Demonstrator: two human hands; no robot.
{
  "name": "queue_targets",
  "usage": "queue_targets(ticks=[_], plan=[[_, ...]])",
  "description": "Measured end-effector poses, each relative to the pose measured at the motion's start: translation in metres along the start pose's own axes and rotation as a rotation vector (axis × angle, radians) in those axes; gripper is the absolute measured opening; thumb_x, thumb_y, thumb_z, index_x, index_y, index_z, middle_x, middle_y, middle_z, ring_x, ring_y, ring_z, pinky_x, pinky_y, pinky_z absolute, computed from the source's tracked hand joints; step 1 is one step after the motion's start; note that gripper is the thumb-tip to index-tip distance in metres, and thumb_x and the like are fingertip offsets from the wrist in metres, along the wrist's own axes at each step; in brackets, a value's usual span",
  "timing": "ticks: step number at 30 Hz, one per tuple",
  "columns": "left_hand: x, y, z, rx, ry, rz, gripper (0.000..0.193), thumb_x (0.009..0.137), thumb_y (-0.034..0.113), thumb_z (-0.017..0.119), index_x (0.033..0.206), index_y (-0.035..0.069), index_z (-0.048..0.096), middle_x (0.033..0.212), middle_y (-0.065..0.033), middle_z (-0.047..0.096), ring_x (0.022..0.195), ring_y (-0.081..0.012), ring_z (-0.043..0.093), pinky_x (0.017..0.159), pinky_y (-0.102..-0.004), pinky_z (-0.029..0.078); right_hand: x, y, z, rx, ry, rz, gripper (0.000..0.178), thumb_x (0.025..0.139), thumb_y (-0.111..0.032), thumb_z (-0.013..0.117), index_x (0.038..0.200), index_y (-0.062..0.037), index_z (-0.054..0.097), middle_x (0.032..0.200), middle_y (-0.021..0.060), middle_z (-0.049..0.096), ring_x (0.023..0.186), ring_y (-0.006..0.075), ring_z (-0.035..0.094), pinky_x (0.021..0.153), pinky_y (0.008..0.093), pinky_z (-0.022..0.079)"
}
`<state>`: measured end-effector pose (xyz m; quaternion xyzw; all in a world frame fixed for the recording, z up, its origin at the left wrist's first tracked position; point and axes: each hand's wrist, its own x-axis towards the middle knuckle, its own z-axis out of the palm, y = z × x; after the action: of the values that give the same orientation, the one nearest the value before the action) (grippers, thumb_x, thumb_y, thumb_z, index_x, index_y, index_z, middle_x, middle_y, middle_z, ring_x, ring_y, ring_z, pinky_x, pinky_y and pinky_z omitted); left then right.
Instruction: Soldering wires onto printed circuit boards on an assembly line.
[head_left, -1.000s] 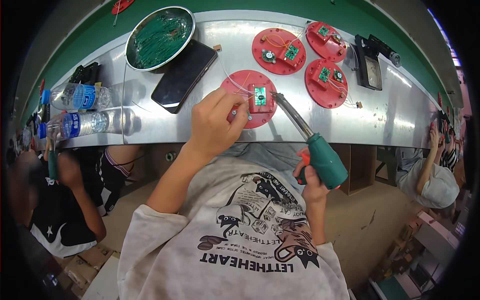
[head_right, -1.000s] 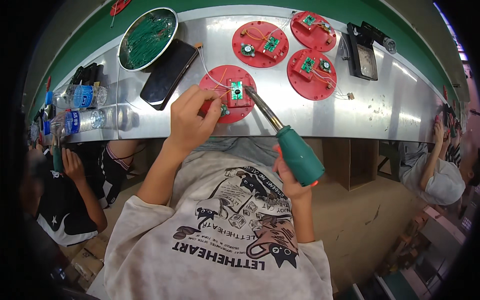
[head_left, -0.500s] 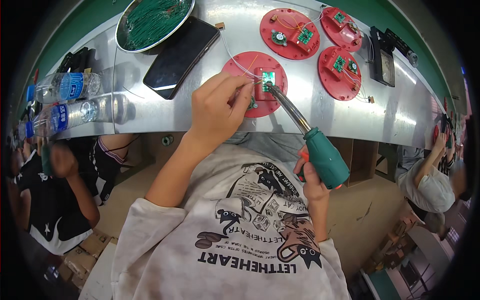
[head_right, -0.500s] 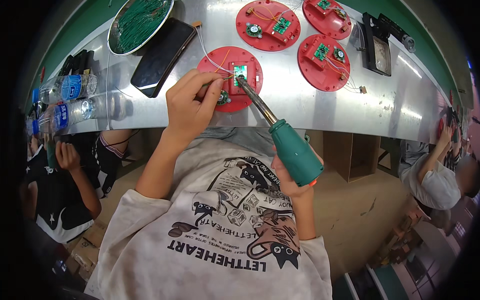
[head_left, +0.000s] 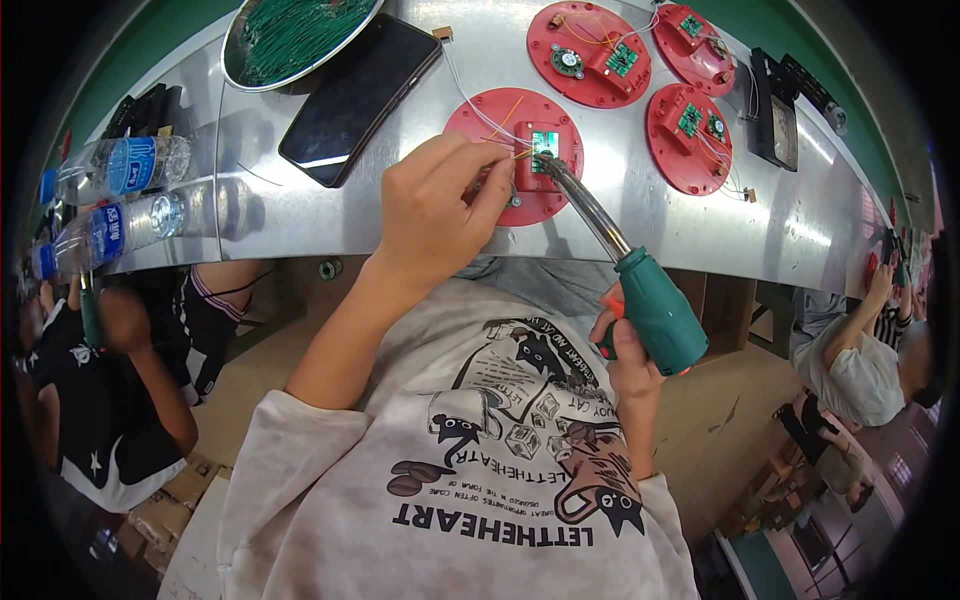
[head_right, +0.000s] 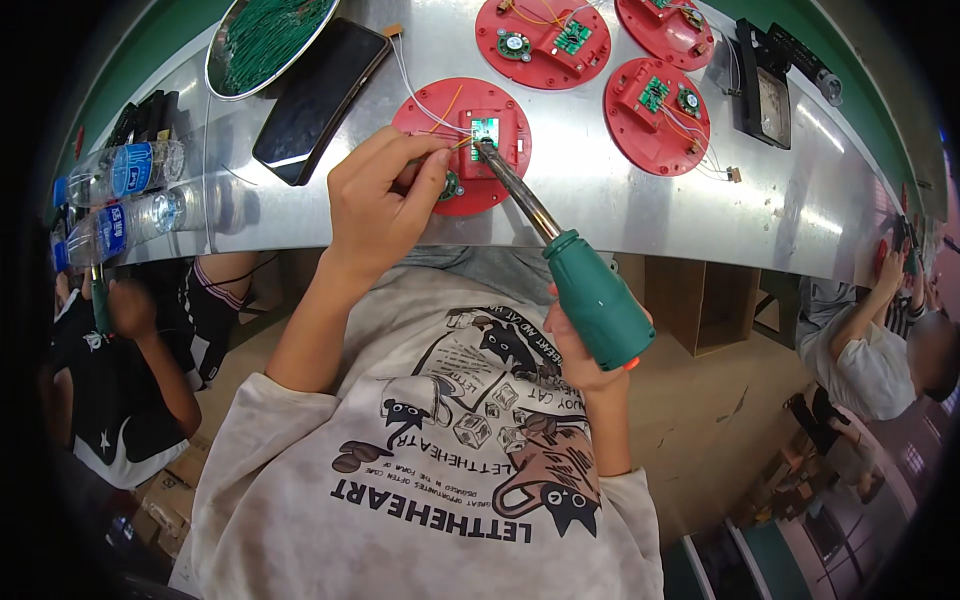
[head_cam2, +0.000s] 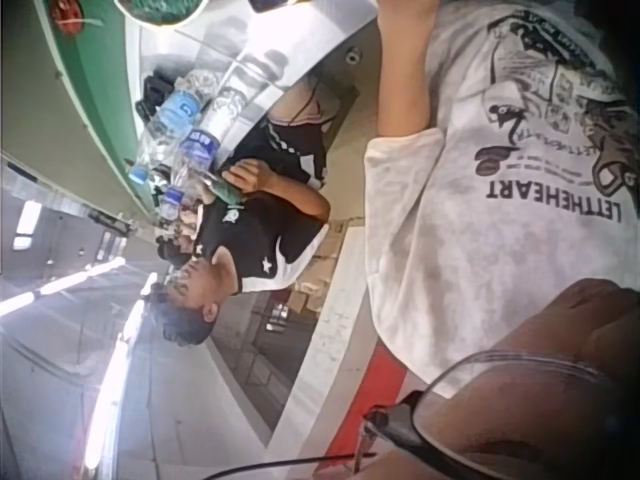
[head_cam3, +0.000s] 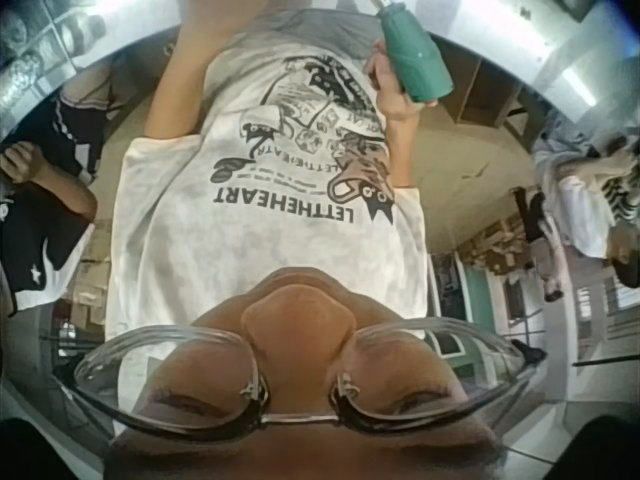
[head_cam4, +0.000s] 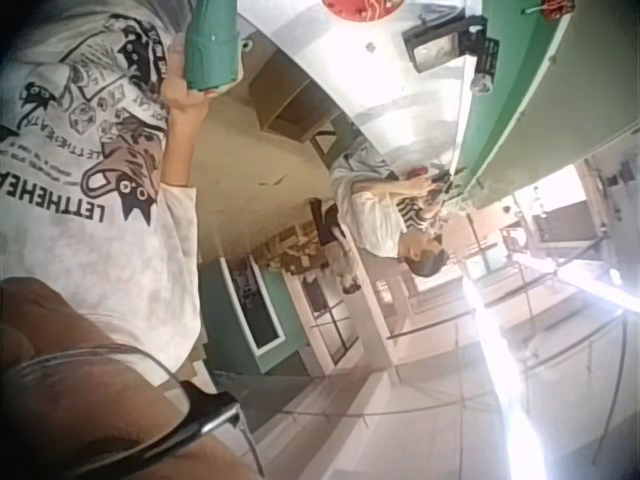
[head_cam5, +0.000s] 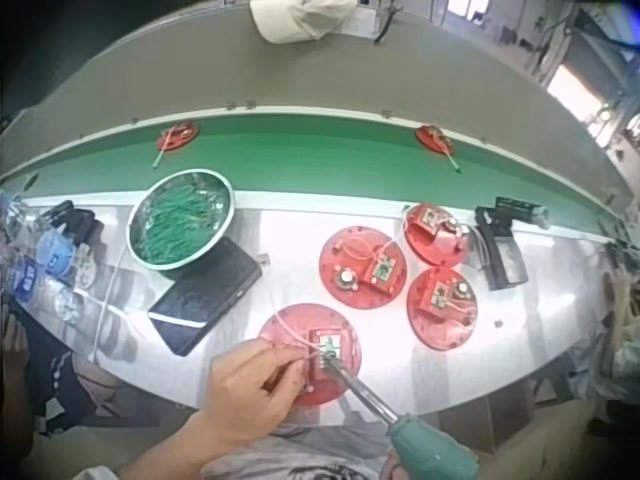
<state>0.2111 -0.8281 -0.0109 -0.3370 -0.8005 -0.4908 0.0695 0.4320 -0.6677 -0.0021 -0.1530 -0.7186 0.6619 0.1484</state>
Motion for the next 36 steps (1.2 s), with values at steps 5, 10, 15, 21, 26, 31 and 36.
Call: queue_targets(ticks=[5, 10, 15, 21, 26, 31, 36], plan=[[-0.001, -0.001, 0.001, 0.007, 0.007, 0.005, 0.007, 0.083, 0.005, 0.076, 0.089, 0.003, 0.072, 0.071, -0.0062, 0.064, 0.055, -0.0195, 0.062, 0.049, -0.0309, 0.048, 0.005, -0.008, 0.008, 0.112, 0.134, 0.061, 0.027, 0.085, 0.005, 0.066, 0.111, 0.0113, 0.066, 0.091, 0.0169, 0.072, 0.063, 0.0165, 0.065, 0.061, 0.0312, 0.056], [-0.001, -0.003, 0.002, 0.016, 0.017, 0.021, 0.007, 0.082, 0.005, 0.076, 0.088, 0.003, 0.072, 0.070, -0.0060, 0.062, 0.055, -0.0199, 0.060, 0.050, -0.0316, 0.047, 0.001, 0.001, -0.002, 0.093, 0.041, 0.083, 0.047, 0.093, -0.016, 0.061, 0.133, 0.0065, 0.052, 0.106, 0.0177, 0.063, 0.063, 0.0216, 0.062, 0.060, 0.0317, 0.050], [-0.002, -0.004, 0.005, -0.001, 0.021, 0.015, 0.008, 0.081, 0.006, 0.076, 0.087, 0.004, 0.072, 0.070, -0.0058, 0.062, 0.056, -0.0200, 0.060, 0.050, -0.0323, 0.047, 0.000, -0.006, 0.002, 0.032, 0.139, 0.057, 0.046, 0.094, -0.022, 0.061, 0.126, 0.0096, 0.055, 0.105, 0.0191, 0.064, 0.059, 0.0211, 0.062, 0.055, 0.0310, 0.049], [0.000, -0.006, 0.003, 0.013, 0.027, 0.035, 0.007, 0.081, 0.005, 0.076, 0.087, 0.005, 0.072, 0.070, -0.0058, 0.061, 0.055, -0.0204, 0.059, 0.050, -0.0329, 0.047, 0.004, -0.006, -0.001, 0.054, 0.158, -0.023, 0.044, 0.095, -0.027, 0.060, 0.117, 0.0106, 0.058, 0.103, 0.0201, 0.064, 0.056, 0.0208, 0.063, 0.050, 0.0310, 0.048], [0.001, -0.001, -0.004, 0.052, 0.004, 0.014, 0.006, 0.081, 0.005, 0.075, 0.086, 0.005, 0.071, 0.071, -0.0068, 0.062, 0.058, -0.0233, 0.061, 0.052, -0.0348, 0.048, 0.003, -0.001, 0.000, 0.061, 0.157, -0.017, 0.046, 0.096, -0.031, 0.058, 0.118, 0.0098, 0.057, 0.103, 0.0195, 0.063, 0.056, 0.0208, 0.062, 0.050, 0.0315, 0.049], [0.002, -0.001, 0.001, 0.062, 0.022, 0.074, 0.007, 0.081, 0.006, 0.075, 0.086, 0.004, 0.069, 0.075, -0.0100, 0.063, 0.066, -0.0293, 0.064, 0.057, -0.0398, 0.050, -0.001, 0.008, -0.003, 0.049, 0.260, -0.078, 0.045, 0.096, -0.029, 0.058, 0.117, 0.0100, 0.057, 0.101, 0.0181, 0.063, 0.055, 0.0196, 0.062, 0.049, 0.0306, 0.048], [-0.002, 0.002, 0.001, 0.034, 0.031, 0.097, 0.008, 0.081, 0.005, 0.074, 0.086, 0.004, 0.068, 0.074, -0.0093, 0.062, 0.066, -0.0290, 0.064, 0.057, -0.0402, 0.050, 0.002, 0.006, -0.003, 0.080, 0.268, -0.100, 0.042, 0.096, -0.027, 0.057, 0.116, 0.0100, 0.056, 0.100, 0.0175, 0.063, 0.054, 0.0186, 0.060, 0.049, 0.0298, 0.048]])
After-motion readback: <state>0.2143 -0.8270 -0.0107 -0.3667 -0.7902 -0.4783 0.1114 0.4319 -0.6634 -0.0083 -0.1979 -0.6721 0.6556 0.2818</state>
